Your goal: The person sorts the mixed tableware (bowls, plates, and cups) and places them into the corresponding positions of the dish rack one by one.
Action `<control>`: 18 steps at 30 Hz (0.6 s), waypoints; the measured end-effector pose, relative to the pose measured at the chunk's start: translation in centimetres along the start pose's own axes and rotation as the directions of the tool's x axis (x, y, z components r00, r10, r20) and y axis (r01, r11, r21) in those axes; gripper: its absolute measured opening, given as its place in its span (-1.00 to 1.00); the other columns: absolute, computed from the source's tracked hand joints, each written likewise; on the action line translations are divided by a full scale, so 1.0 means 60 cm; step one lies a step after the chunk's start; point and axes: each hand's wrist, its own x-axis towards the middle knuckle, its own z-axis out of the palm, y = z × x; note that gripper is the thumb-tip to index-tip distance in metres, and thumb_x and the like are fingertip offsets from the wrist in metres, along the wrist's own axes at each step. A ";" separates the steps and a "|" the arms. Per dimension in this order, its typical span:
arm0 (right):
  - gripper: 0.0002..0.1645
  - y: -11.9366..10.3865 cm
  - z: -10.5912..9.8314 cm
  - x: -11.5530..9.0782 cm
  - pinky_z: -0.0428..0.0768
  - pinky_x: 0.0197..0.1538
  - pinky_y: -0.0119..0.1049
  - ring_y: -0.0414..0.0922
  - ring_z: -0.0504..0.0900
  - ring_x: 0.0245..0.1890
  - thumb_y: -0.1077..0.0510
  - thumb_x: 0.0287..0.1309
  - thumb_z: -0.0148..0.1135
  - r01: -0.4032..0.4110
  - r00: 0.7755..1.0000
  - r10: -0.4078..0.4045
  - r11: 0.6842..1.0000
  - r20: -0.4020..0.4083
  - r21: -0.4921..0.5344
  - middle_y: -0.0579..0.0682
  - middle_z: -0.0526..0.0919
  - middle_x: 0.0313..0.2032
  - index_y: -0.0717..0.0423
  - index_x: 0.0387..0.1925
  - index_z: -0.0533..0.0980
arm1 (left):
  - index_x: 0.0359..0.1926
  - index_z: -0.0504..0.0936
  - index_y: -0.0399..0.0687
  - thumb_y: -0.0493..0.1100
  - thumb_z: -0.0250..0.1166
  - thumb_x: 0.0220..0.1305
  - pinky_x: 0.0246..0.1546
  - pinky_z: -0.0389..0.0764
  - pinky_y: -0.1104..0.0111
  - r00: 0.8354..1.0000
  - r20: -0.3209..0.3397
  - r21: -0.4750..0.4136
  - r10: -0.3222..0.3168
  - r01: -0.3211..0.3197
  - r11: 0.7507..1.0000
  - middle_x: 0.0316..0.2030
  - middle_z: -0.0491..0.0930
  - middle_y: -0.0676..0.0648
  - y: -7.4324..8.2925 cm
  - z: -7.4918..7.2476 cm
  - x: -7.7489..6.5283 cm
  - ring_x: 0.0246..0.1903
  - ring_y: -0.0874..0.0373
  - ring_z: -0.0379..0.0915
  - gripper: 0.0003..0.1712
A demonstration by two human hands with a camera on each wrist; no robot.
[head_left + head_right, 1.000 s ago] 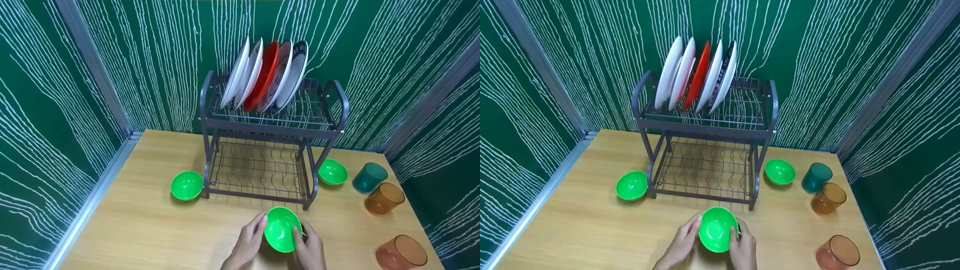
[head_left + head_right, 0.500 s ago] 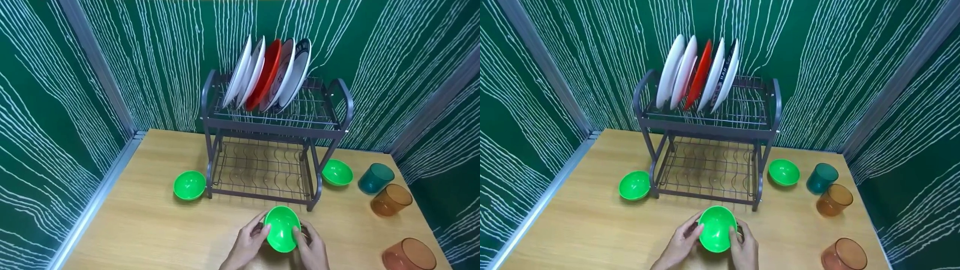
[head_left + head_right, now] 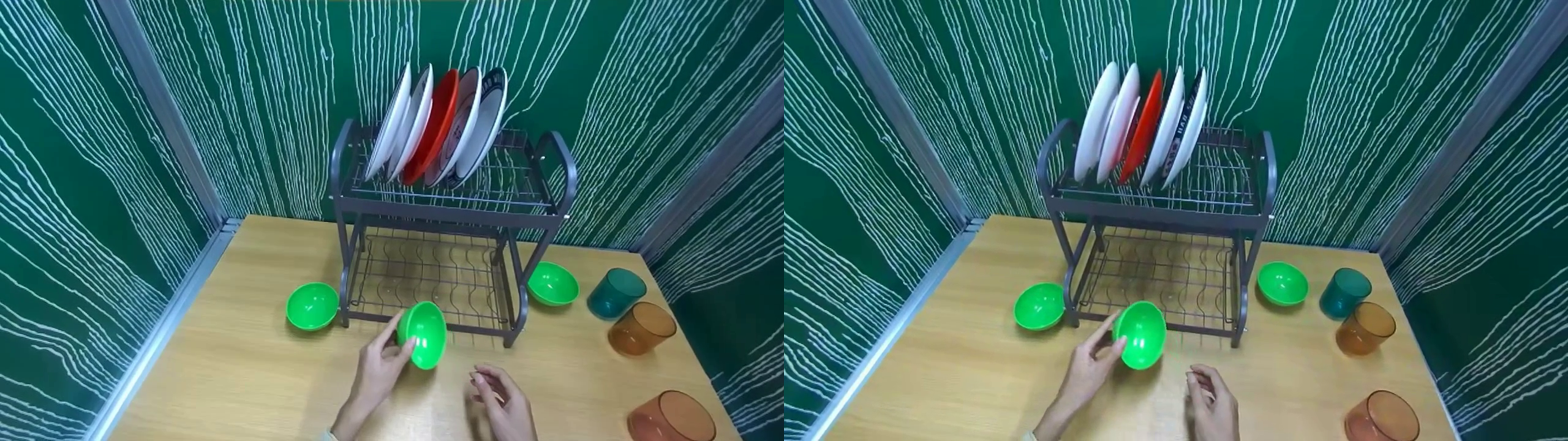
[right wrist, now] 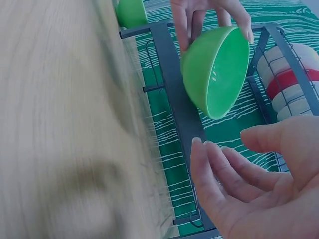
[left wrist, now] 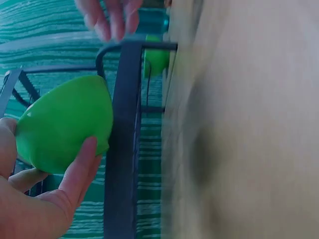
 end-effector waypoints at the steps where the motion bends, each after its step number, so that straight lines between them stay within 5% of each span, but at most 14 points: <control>1: -0.67 0.002 -0.001 -0.001 0.65 -0.17 -0.12 0.00 0.63 -0.13 0.22 0.27 0.17 -0.009 1.000 0.009 1.000 0.002 -0.001 0.29 0.61 -0.10 0.37 -0.01 0.47 | 0.39 0.21 -0.06 0.01 0.22 0.30 -0.26 0.64 0.36 1.000 -0.011 0.007 0.010 -0.010 1.000 0.12 0.40 -0.42 0.001 -0.004 0.005 -0.14 -0.05 0.60 -0.29; 7: -0.65 0.006 -0.008 -0.003 0.63 -0.12 -0.16 0.03 0.61 -0.07 0.20 0.26 0.18 -0.078 0.997 0.078 0.997 -0.006 -0.020 0.29 0.59 -0.06 0.36 0.00 0.47 | 0.37 0.25 -0.18 -0.11 0.26 0.27 -0.28 0.63 0.41 0.990 -0.106 0.075 0.093 -0.085 0.994 0.13 0.37 -0.43 0.008 -0.028 0.032 -0.14 -0.15 0.58 -0.30; 18: -0.64 0.016 -0.039 -0.002 0.61 -0.09 -0.24 0.03 0.59 -0.04 0.14 0.27 0.18 -0.144 0.989 0.141 0.986 -0.041 -0.085 0.20 0.60 -0.04 0.26 0.03 0.48 | 0.33 0.36 -0.01 0.05 0.31 0.21 -0.33 0.65 0.39 0.951 -0.253 0.262 0.179 -0.111 0.959 -0.09 0.52 -0.24 0.019 -0.057 0.073 -0.17 0.00 0.57 -0.30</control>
